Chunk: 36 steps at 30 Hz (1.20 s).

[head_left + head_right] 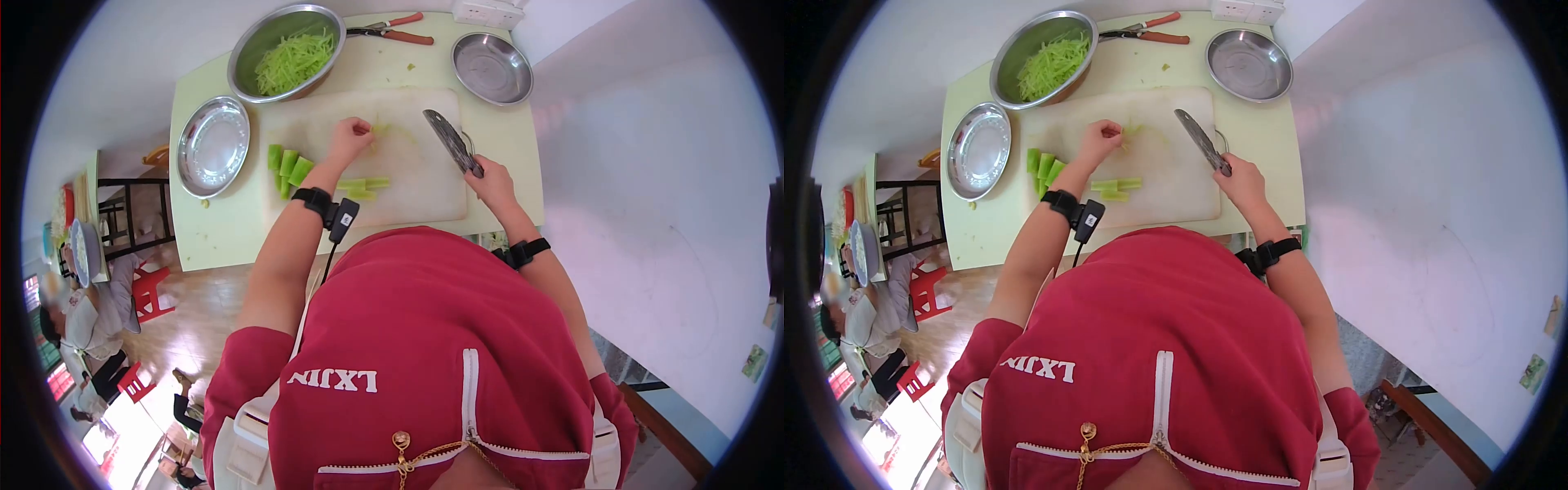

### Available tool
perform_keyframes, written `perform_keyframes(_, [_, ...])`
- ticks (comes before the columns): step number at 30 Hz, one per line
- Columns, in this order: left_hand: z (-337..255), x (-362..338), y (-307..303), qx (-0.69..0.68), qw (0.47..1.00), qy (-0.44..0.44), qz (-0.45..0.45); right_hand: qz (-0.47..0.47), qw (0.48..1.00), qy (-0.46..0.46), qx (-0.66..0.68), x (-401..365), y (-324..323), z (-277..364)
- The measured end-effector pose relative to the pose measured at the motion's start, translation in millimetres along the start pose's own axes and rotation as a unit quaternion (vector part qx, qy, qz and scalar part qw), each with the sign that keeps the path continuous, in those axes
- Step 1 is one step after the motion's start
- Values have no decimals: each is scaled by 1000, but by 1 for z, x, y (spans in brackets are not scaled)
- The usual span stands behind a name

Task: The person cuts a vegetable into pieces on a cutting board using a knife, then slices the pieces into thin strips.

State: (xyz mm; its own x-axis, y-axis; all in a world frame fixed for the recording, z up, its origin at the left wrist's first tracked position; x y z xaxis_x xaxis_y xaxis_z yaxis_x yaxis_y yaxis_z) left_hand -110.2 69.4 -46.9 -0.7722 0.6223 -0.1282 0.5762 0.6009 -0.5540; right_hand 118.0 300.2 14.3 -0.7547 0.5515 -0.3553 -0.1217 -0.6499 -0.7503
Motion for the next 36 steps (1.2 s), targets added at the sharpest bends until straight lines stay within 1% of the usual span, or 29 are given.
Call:
perform_keyframes(1, [-3,-4,-9,-113,993,-25,-16,1,1000,-1,-6,3,2,-2])
perform_keyframes(2, [-6,-7,-20,-224,973,-49,-32,2,1000,-3,-12,5,2,-4])
perform_keyframes(3, [-13,-8,-34,-223,973,-48,-34,1,1000,-6,-11,6,1,-3])
perform_keyframes(5, [-36,-11,-73,-315,946,-8,-81,9,1000,10,-6,5,1,-1])
perform_keyframes(7, [-70,-13,-122,-314,937,1,-152,10,1000,5,-8,5,0,-1])
perform_keyframes(9, [-62,7,-167,-281,933,85,-209,11,1000,0,-10,4,-2,2])
perform_keyframes(11, [-58,26,-201,-181,942,104,-264,25,999,27,14,0,-6,9])
perform_keyframes(12, [-46,37,-212,-179,941,105,-266,26,999,25,15,0,-5,7])
perform_keyframes(13, [-29,49,-219,-63,961,72,-258,23,999,20,14,1,-4,4])
perform_keyframes(14, [-10,60,-224,54,967,38,-247,20,1000,14,13,2,-3,3])
perform_keyframes(15, [15,68,-225,127,969,17,-211,20,1000,12,14,2,-3,4])
perform_keyframes(16, [17,65,-220,127,969,17,-212,13,1000,15,11,2,-3,4])
perform_keyframes(18, [22,59,-205,200,952,54,-226,8,1000,21,11,4,-2,5])
perform_keyframes(19, [15,55,-188,182,951,95,-231,-1,1000,15,3,4,-1,4])
perform_keyframes(20, [10,49,-169,119,968,108,-193,-8,1000,10,-7,3,1,1])
perform_keyframes(21, [-17,31,-145,55,979,120,-156,-6,1000,18,-7,1,1,0])
perform_keyframes(23, [-25,18,-98,3,990,143,0,-26,1000,-2,7,1,1,2])
perform_keyframes(25, [-28,9,-57,62,991,84,83,-23,1000,5,1,0,-2,7])
perform_keyframes(26, [-15,13,-39,59,991,84,87,-20,1000,8,-5,-1,-3,9])
perform_keyframes(27, [3,23,-21,117,987,102,32,-20,1000,12,-7,-2,-2,10])
perform_keyframes(28, [5,31,-11,173,977,120,-22,-27,1000,9,-9,-3,-1,11])
perform_keyframes(29, [9,38,0,170,978,120,-19,-33,999,6,-11,-5,0,11])
perform_keyframes(31, [1,41,18,110,975,188,-41,-36,999,1,-27,-8,1,14])
perform_keyframes(32, [-3,38,26,108,976,187,-38,-41,998,-10,-41,-9,1,15])
perform_keyframes(34, [-18,31,33,100,967,231,43,-39,998,-2,-40,-9,-3,17])
perform_keyframes(35, [-20,26,31,99,967,231,47,-39,998,3,-39,-9,-3,16])
perform_keyframes(36, [-20,21,29,141,955,242,102,-37,999,7,-38,-8,-3,14])
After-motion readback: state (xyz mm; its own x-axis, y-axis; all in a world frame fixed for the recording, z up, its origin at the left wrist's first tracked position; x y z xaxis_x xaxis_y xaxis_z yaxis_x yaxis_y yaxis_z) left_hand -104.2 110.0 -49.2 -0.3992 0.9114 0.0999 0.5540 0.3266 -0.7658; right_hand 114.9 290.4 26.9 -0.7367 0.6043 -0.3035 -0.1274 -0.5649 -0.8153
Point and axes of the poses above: each hand's wrist, its own x-axis towards the middle knuckle, its own y-axis out of the palm, z = x × y, the point moved 1 cm from there along x, towards the middle knuckle, and after that the axes turned 6 degrees about y, right-handed, at the moved point
